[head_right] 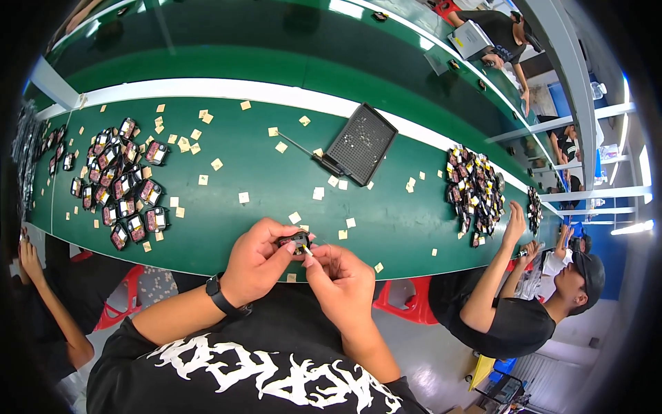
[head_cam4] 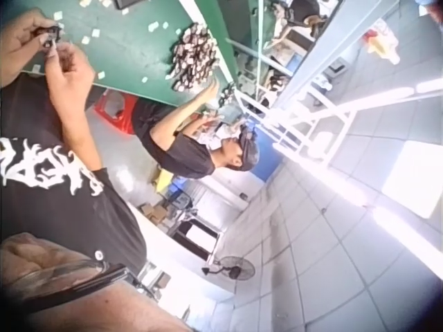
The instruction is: Inspecting and manipulating small electronic components with tweezers at a factory assembly line.
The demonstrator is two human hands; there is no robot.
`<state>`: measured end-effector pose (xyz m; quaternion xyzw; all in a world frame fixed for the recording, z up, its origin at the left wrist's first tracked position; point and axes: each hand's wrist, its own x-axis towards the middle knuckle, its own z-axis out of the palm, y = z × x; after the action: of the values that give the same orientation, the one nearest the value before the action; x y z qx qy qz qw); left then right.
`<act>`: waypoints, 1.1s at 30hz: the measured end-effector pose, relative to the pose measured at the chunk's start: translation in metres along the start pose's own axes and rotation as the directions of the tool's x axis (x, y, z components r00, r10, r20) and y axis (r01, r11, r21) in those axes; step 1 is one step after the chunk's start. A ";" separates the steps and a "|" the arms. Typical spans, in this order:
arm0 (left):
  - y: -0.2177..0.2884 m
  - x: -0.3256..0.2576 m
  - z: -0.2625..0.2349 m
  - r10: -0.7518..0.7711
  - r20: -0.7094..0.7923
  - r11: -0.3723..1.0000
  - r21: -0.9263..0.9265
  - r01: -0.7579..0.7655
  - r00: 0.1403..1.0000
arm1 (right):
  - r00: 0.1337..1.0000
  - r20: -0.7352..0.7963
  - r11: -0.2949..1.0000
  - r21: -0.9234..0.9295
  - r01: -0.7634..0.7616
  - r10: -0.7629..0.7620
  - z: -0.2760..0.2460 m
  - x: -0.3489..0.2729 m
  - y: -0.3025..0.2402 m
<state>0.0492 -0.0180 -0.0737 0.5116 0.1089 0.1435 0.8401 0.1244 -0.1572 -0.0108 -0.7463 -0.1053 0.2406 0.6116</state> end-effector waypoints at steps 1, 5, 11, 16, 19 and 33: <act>0.000 0.000 0.000 -0.002 0.003 1.000 0.000 0.002 1.000 | 1.000 0.009 0.999 -0.033 -0.004 0.004 -0.001 0.000 0.002; -0.001 -0.001 -0.001 -0.010 0.022 1.000 0.005 0.010 1.000 | 1.000 0.005 0.999 -0.048 -0.016 0.017 0.002 0.001 0.003; -0.001 -0.002 -0.001 -0.004 0.000 0.995 0.101 0.004 1.000 | 0.999 0.026 0.986 -0.161 -0.043 0.048 -0.002 0.006 0.001; -0.008 0.000 0.002 0.085 -0.089 0.992 0.097 -0.077 0.992 | 0.997 0.016 0.978 -0.194 0.078 -0.076 -0.002 0.006 0.007; -0.006 0.001 0.001 0.053 -0.078 0.990 0.137 -0.042 0.996 | 0.983 0.048 0.932 -0.312 0.185 -0.179 -0.002 0.009 0.005; -0.001 0.003 -0.004 0.006 0.024 0.999 0.042 -0.007 1.000 | 0.996 0.029 0.991 0.102 -0.086 0.083 0.008 0.020 0.010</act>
<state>0.0511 -0.0139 -0.0764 0.5313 0.1002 0.1381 0.8298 0.1362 -0.1437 -0.0264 -0.7146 -0.0685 0.2806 0.6371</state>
